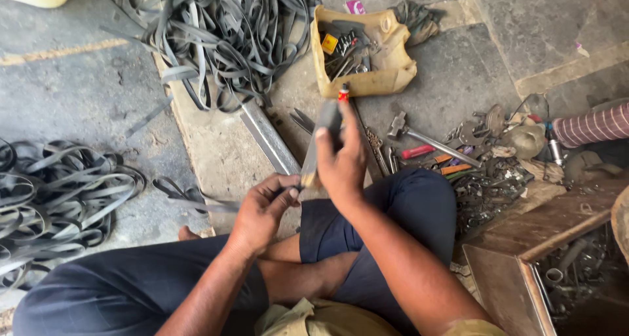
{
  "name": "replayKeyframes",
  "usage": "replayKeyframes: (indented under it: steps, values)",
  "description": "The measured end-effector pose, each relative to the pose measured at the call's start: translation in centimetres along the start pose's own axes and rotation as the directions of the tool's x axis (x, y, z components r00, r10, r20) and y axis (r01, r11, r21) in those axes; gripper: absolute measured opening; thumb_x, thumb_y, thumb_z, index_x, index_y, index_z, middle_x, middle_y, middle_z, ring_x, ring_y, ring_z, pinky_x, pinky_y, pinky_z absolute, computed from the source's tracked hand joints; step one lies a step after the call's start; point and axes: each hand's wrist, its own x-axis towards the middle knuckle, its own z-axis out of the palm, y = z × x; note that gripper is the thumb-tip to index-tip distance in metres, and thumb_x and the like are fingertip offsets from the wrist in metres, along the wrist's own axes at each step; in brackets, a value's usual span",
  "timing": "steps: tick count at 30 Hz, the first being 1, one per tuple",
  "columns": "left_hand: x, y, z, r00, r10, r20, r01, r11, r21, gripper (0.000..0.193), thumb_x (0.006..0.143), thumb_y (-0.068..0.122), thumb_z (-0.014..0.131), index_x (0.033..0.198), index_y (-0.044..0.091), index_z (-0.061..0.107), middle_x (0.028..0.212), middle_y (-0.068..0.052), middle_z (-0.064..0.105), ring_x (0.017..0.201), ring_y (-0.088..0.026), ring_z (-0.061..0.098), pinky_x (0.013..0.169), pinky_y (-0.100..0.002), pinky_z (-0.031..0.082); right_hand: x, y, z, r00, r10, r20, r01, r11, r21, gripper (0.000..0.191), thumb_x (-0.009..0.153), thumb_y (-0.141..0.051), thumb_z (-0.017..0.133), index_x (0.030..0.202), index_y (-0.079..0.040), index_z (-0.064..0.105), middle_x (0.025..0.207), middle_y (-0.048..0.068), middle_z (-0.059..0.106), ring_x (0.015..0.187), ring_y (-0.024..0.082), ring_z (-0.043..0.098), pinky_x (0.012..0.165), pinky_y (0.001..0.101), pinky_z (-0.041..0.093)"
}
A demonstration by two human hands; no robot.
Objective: The person sits on the floor and repairs rubber belts by cutting them with scissors, smoothing edges with a sanding block, applying glue, and hammering a metal pin into the joined ends. The person repeats this process for multiple belt pieces.
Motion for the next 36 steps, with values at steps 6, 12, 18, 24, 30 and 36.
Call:
replayKeyframes:
  steps: [6,12,18,24,30,36]
  values:
    - [0.4,0.4,-1.8,0.995,0.061,-0.080,-0.064,0.997,-0.039,0.020,0.098,0.003,0.066,0.116,-0.004,0.072,0.094,-0.004,0.071,0.083,-0.011,0.061,0.080,-0.028,0.053,-7.9,-1.2,-3.2,0.910,-0.361,0.202,0.317,0.922,0.221,0.063,0.103,-0.020,0.061,0.158,0.000,0.037,0.147,0.024,0.059,0.132,0.034,0.065,0.107,0.0409,0.054]
    - [0.0,0.1,0.3,1.000,0.010,0.025,-0.008,0.997,-0.079,0.019,0.094,0.002,0.065,0.111,-0.003,0.071,0.100,-0.003,0.075,0.091,-0.010,0.069,0.085,-0.026,0.057,-1.9,0.6,-0.2,0.991,-0.121,0.056,0.119,0.992,0.043,0.060,0.099,-0.024,0.064,0.153,-0.004,0.047,0.136,0.021,0.067,0.119,0.031,0.069,0.101,0.0396,0.054]
    - [0.0,1.0,-0.9,0.996,-0.015,-0.089,0.013,1.000,-0.023,0.020,0.098,0.006,0.064,0.115,-0.001,0.072,0.096,-0.003,0.073,0.082,-0.011,0.063,0.078,-0.027,0.053,-5.0,-0.3,-2.4,0.985,-0.146,0.097,0.126,0.975,0.184,0.066,0.101,-0.029,0.061,0.156,-0.002,0.038,0.138,0.020,0.064,0.119,0.026,0.070,0.100,0.0370,0.056]
    - [0.0,0.5,-0.1,1.000,-0.008,0.004,0.009,0.999,-0.049,0.020,0.098,0.006,0.062,0.112,-0.002,0.072,0.101,-0.001,0.071,0.093,-0.009,0.064,0.085,-0.025,0.053,-5.1,-1.2,-1.4,0.962,-0.228,0.151,0.209,0.969,0.130,0.062,0.102,-0.026,0.063,0.155,-0.001,0.043,0.142,0.024,0.064,0.126,0.030,0.067,0.105,0.0384,0.053]
    - [-0.1,0.5,-0.5,0.998,-0.042,-0.045,0.036,0.992,-0.124,0.025,0.098,0.004,0.064,0.121,-0.002,0.071,0.098,-0.005,0.069,0.086,-0.012,0.061,0.081,-0.027,0.052,-0.9,-0.1,-1.2,0.982,-0.181,-0.054,0.183,0.982,0.040,0.061,0.103,-0.023,0.063,0.155,0.000,0.043,0.136,0.026,0.065,0.125,0.034,0.067,0.106,0.0399,0.053]
    - [0.2,0.5,-1.1,1.000,-0.027,-0.002,0.026,0.987,-0.162,0.025,0.096,0.005,0.060,0.117,-0.003,0.070,0.106,0.000,0.070,0.098,-0.009,0.068,0.091,-0.024,0.056,-7.6,-1.7,-3.0,0.890,-0.401,0.216,0.364,0.912,0.190,0.064,0.103,-0.023,0.063,0.157,0.002,0.038,0.136,0.025,0.065,0.123,0.035,0.070,0.104,0.0414,0.055]
